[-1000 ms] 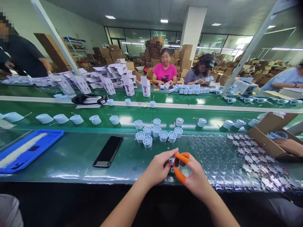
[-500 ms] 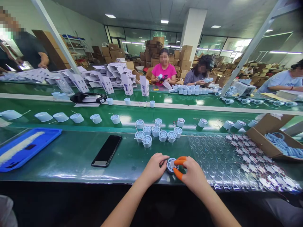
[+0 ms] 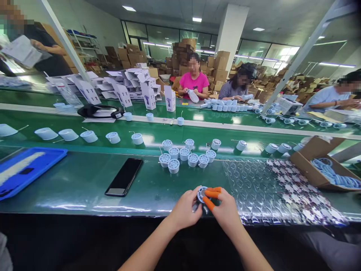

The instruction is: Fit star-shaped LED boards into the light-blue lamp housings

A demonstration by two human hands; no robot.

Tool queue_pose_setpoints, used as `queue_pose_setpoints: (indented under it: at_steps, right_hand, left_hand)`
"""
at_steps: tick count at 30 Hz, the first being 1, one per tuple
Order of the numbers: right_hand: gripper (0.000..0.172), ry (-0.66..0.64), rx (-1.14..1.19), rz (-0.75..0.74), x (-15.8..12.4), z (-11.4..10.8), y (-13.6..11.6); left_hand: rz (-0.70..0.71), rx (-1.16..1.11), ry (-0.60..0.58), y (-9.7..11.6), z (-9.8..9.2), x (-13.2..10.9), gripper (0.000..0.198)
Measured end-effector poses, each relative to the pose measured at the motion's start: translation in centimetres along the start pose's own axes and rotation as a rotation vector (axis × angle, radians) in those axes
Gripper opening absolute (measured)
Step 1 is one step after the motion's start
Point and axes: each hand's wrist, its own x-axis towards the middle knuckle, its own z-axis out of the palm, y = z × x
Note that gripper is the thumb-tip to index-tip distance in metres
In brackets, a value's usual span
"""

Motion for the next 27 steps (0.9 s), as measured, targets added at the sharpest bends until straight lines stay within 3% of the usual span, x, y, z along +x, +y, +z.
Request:
queue_pose_setpoints:
  at_steps: [2,5,13,15,19,21,24,27]
  right_hand:
    - [0.016,-0.012,0.019,0.016,0.1,0.1,0.0]
    - [0.014,-0.012,0.001,0.016,0.4,0.2,0.1]
    - [0.019,-0.022,-0.127,-0.066,-0.2,-0.4,-0.4]
    - [0.035,0.003,0.012,0.003,-0.9,-0.4,-0.3]
    - [0.077,-0.007,0.536,0.143,-2.6,0.1,-1.1]
    - [0.083,0.005,0.651,0.143,-3.3,0.0,-2.3]
    - [0.086,0.112,0.59,0.142,-3.7,-1.0,-4.1]
    - [0.077,0.211,0.52,0.169,-3.3,-2.1,-4.5]
  left_hand:
    - [-0.04,-0.099,-0.011,0.3,0.3,-0.1,0.066]
    - [-0.111,-0.179,0.006,0.4,0.8,0.5,0.054]
    - [-0.074,-0.067,0.075,0.8,1.0,1.0,0.028]
    - [-0.041,-0.046,0.105,1.2,0.7,0.6,0.034]
    - [0.126,-0.098,0.162,2.7,0.2,-0.2,0.046]
    - [0.224,-0.179,0.181,3.5,0.2,-0.3,0.044]
    - [0.27,-0.233,0.214,4.6,0.9,-0.1,0.047]
    - [0.278,-0.171,0.293,5.3,2.3,0.4,0.053]
